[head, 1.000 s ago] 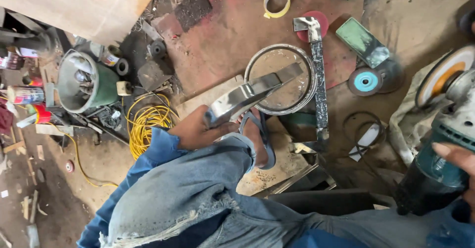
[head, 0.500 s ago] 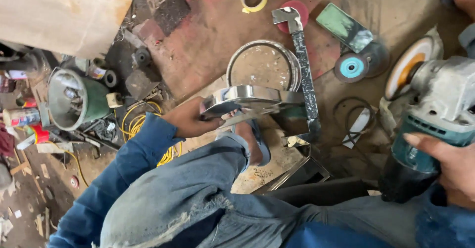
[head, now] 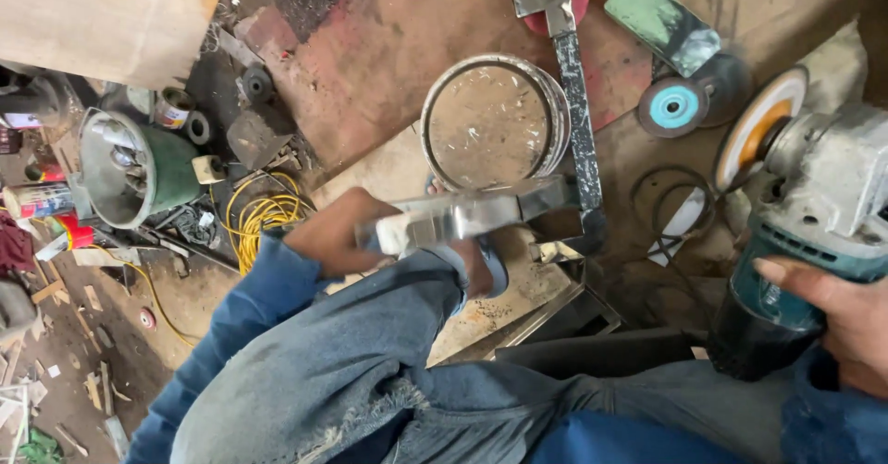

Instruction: Using an angle grinder to smooth and deburr the edges of a metal frame component.

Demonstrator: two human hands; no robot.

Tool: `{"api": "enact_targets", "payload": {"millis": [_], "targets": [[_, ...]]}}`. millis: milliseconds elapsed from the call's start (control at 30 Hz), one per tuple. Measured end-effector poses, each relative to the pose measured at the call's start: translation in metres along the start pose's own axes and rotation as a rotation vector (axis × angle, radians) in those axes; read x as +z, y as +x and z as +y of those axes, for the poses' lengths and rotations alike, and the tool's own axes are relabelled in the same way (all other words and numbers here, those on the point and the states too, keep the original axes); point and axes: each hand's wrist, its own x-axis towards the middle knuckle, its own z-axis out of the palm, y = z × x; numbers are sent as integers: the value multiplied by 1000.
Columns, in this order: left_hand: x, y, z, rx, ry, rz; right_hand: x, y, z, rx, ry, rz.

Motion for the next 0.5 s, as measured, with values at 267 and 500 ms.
{"api": "enact_targets", "payload": {"millis": [267,500], "targets": [[5,56,-78,-155,33,146,0,-9,-17,53,109,4],[15,128,-81,-223,460,509,-6,4,-6,-181,80,10]]}}
